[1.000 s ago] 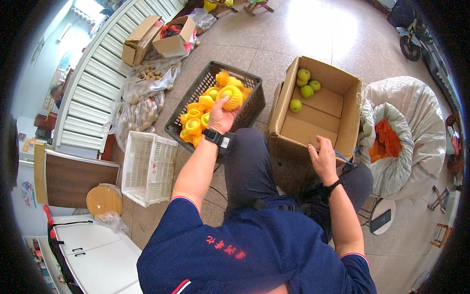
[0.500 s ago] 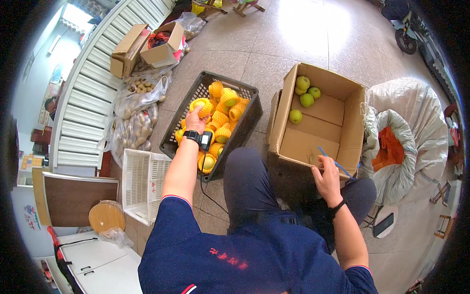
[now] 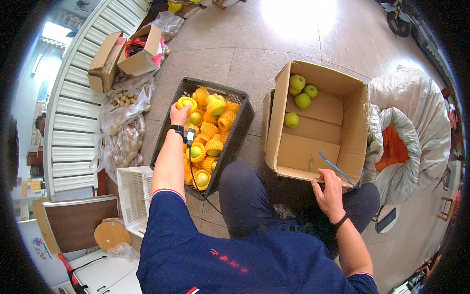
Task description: The person takes foam nets from a large bag and places them onto individual pears before putting them into a black crate.
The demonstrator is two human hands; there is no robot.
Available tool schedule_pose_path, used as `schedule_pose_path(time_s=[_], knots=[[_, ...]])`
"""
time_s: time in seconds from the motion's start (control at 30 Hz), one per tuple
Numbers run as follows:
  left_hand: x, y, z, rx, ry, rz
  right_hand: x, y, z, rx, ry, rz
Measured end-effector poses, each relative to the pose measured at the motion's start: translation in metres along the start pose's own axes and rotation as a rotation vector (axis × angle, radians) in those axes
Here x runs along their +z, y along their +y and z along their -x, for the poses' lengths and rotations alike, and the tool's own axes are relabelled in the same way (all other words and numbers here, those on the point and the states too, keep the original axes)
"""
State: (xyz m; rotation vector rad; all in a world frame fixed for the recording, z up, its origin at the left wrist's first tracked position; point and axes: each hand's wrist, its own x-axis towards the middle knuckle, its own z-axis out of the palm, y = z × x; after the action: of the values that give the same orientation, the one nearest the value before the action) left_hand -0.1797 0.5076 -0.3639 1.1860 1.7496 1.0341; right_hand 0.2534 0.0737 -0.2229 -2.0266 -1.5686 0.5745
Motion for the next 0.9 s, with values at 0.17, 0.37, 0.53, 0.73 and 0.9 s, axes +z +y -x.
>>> schedule_pose_path(time_s=[0.17, 0.37, 0.53, 0.73, 0.9], knots=[[0.02, 0.005, 0.001, 0.116, 0.066, -0.397, -0.003, 0.004, 0.001, 0.006, 0.001, 0.037], [0.011, -0.003, -0.002, 0.213, 0.068, -0.476, -0.001, 0.0, -0.002, -0.02, 0.014, 0.022], [0.005, -0.007, 0.0, 0.144, 0.147, -0.382, 0.0, 0.001, 0.002, -0.018, 0.023, 0.004], [0.01, -0.002, 0.024, 0.119, 0.161, -0.432, -0.001, 0.007, 0.007, -0.025, 0.043, 0.013], [0.051, 0.028, 0.051, 0.125, 0.024, -0.172, -0.015, 0.018, 0.012, -0.005, 0.067, -0.003]])
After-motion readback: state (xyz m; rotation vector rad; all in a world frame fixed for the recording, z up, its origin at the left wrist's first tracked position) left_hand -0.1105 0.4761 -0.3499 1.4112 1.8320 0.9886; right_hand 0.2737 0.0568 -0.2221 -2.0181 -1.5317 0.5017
